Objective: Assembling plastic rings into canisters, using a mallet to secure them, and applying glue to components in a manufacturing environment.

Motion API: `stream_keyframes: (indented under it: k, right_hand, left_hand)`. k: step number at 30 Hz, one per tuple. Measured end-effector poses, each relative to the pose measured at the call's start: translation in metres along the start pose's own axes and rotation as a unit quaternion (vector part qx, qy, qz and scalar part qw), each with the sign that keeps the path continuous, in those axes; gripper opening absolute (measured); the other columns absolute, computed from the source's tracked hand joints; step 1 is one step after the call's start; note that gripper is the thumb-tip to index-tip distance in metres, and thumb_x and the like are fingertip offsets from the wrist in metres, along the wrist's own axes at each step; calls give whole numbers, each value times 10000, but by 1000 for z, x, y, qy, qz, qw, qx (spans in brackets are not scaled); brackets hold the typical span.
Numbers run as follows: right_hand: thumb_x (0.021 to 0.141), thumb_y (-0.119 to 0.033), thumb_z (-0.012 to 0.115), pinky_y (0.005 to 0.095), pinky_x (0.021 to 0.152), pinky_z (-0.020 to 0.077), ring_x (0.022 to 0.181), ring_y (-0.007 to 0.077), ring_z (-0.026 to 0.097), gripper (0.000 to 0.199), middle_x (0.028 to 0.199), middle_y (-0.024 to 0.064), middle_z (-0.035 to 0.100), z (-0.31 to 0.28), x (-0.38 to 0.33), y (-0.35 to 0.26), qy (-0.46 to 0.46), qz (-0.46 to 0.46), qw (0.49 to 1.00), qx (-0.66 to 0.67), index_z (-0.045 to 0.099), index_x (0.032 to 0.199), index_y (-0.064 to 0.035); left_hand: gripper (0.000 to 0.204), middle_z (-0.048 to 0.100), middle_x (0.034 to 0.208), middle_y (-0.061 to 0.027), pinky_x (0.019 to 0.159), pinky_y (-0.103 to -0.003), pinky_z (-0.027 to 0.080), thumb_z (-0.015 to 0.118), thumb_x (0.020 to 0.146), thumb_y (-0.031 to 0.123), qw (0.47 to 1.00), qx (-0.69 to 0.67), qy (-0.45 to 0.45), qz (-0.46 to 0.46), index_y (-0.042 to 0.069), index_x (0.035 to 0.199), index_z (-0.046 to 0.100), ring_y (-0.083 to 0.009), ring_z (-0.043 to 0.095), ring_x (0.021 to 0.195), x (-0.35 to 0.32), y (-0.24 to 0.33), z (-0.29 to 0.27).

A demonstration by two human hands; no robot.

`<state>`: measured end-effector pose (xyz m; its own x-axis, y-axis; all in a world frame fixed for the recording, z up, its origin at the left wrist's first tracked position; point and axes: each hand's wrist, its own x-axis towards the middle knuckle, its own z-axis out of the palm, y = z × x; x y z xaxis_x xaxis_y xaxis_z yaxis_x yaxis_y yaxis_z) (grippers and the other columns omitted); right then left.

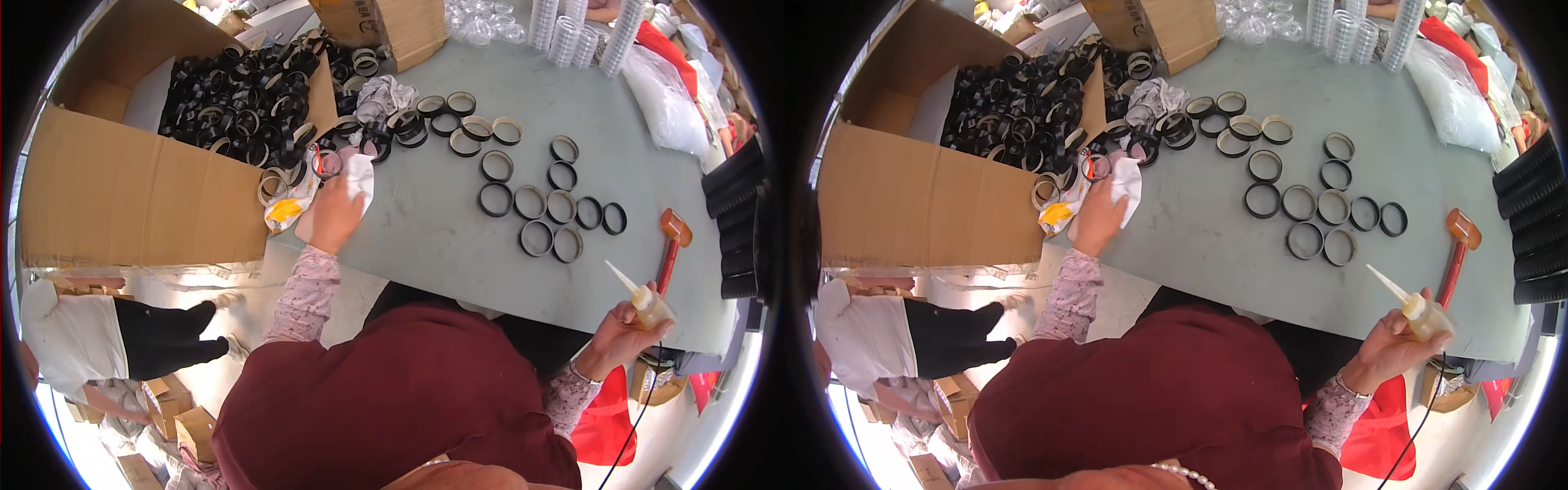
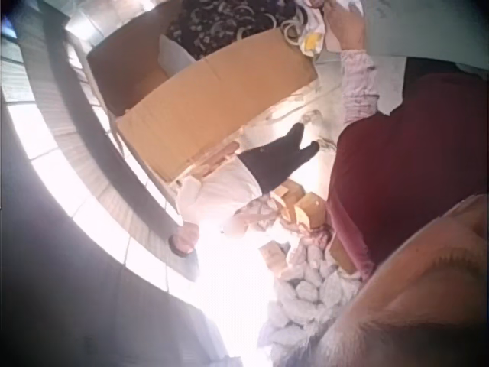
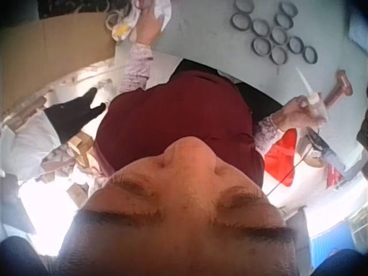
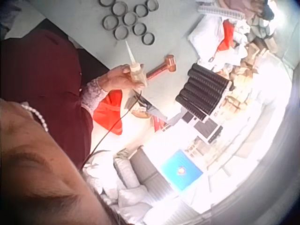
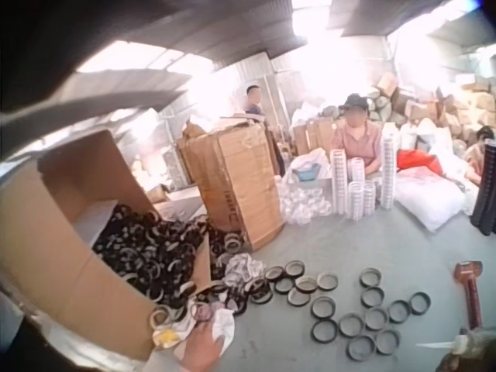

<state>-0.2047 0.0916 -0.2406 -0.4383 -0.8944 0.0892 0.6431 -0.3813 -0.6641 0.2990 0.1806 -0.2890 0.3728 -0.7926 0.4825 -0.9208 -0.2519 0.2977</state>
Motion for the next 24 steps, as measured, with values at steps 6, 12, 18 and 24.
stream_keyframes:
  k: [6, 12, 18, 24]
  right_hand:
    - [1009, -485, 559, 184, 527, 450, 578, 99, 504, 447, 1221, 257, 646, 11, 12, 32, 0, 51, 999, -5, 555, 1158, -64]
    - [1008, -510, 544, 182, 466, 446, 532, 99, 517, 470, 1176, 235, 656, 33, 29, 50, -27, 40, 998, -36, 529, 1187, -75]
    - [1017, -521, 512, 183, 424, 409, 472, 121, 492, 513, 1154, 232, 660, 44, 30, 64, -67, 71, 995, -22, 565, 1200, -45]
    - [1010, -535, 517, 197, 412, 400, 471, 130, 501, 557, 1124, 234, 680, 32, 28, 61, -77, 90, 993, -1, 570, 1212, -19]
  left_hand:
    - [425, 654, 1078, -197, 906, -416, 496, 676, 912, 297, 988, -12, 36, -148, -21, 1191, 647, -335, 639, 999, 54, -37, -34]
    - [644, 650, 1097, -179, 905, -403, 511, 806, 787, 351, 981, -63, 27, -180, 7, 1288, 594, -337, 639, 1023, 96, 7, -11]
    - [710, 536, 1196, -166, 861, -463, 543, 822, 712, 326, 990, 94, -87, -63, 64, 1289, 501, -364, 555, 1153, 106, 15, 68]
    - [562, 553, 1123, -142, 860, -442, 521, 778, 682, 274, 999, 23, -16, 26, 66, 1154, 555, -356, 597, 1023, 127, 42, 31]
